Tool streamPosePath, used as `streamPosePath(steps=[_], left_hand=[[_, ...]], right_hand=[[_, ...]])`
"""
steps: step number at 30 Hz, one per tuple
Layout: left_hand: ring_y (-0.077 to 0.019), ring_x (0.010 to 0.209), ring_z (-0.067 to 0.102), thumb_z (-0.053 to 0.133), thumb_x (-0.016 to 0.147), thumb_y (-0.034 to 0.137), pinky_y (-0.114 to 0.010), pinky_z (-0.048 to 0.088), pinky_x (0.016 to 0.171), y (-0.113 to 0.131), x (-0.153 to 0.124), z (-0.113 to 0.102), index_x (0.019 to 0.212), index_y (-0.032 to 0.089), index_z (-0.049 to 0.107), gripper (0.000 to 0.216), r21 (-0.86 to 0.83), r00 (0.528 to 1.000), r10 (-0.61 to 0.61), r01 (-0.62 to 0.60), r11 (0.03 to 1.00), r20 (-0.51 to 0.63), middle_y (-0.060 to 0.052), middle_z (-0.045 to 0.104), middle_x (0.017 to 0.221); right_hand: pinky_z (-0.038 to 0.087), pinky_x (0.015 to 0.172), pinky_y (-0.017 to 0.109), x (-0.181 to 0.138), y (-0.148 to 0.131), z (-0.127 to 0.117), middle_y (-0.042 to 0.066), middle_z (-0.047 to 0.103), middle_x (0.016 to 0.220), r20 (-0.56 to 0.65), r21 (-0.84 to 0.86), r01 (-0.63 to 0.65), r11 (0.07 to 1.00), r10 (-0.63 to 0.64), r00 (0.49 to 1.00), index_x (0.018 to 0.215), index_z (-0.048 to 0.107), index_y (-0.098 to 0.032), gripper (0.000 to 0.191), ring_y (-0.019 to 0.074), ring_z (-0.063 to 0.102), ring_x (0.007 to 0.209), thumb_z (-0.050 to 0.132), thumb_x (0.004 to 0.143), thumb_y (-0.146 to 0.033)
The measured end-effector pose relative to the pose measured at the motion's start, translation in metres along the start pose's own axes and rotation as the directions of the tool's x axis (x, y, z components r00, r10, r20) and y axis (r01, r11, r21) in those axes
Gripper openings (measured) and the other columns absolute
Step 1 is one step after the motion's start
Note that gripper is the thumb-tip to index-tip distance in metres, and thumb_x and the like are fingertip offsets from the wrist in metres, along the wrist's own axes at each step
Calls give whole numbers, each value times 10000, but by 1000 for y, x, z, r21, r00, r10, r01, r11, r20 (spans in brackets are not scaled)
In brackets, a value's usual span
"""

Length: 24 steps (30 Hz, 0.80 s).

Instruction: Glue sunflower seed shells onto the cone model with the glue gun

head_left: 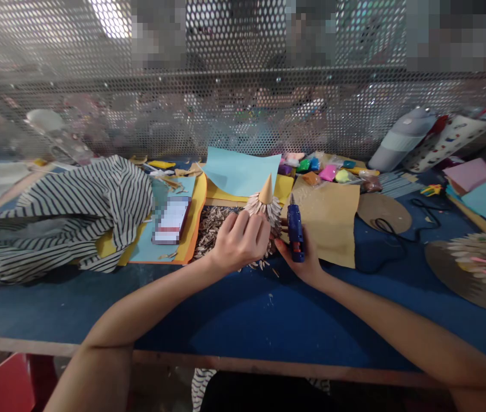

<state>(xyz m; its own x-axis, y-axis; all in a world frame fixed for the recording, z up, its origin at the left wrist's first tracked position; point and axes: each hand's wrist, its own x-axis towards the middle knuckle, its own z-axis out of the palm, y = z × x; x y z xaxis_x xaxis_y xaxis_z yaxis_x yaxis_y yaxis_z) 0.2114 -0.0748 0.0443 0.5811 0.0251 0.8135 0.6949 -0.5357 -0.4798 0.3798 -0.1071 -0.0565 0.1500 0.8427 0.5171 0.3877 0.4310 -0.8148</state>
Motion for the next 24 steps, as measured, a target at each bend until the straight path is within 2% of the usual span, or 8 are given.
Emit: streamPosePath(steps=[8,17,24], left_hand=[[-133,523,419,547,881,49,-323,247,501,1,-4,2,653,170,546,258,-58,998,-53,55,997,27,6,446,563],[-130,506,395,602,869,80,-311,268,504,0,1,-1,616,166,531,276,30,1000,-20,20,999,14,15,431,534],[-134,534,455,563,888,70,-308,309,522,-1,-2,1,684,161,564,223,-27,999,-22,23,999,31,2,486,576]], right_hand=[[589,757,403,2,-2,0,58,671,928,7,-5,8,1000,-8,1000,1039,533,-249,245,224,669,863,610,870,-408],[577,789,429,1,0,1,72,669,948,3,6,-7,1000,7,1000,1033,544,-237,255,234,664,873,608,869,-422],[587,786,408,0,4,1,74,674,947,-2,-9,-10,1000,10,1000,1015,544,-231,252,228,670,873,607,870,-428]])
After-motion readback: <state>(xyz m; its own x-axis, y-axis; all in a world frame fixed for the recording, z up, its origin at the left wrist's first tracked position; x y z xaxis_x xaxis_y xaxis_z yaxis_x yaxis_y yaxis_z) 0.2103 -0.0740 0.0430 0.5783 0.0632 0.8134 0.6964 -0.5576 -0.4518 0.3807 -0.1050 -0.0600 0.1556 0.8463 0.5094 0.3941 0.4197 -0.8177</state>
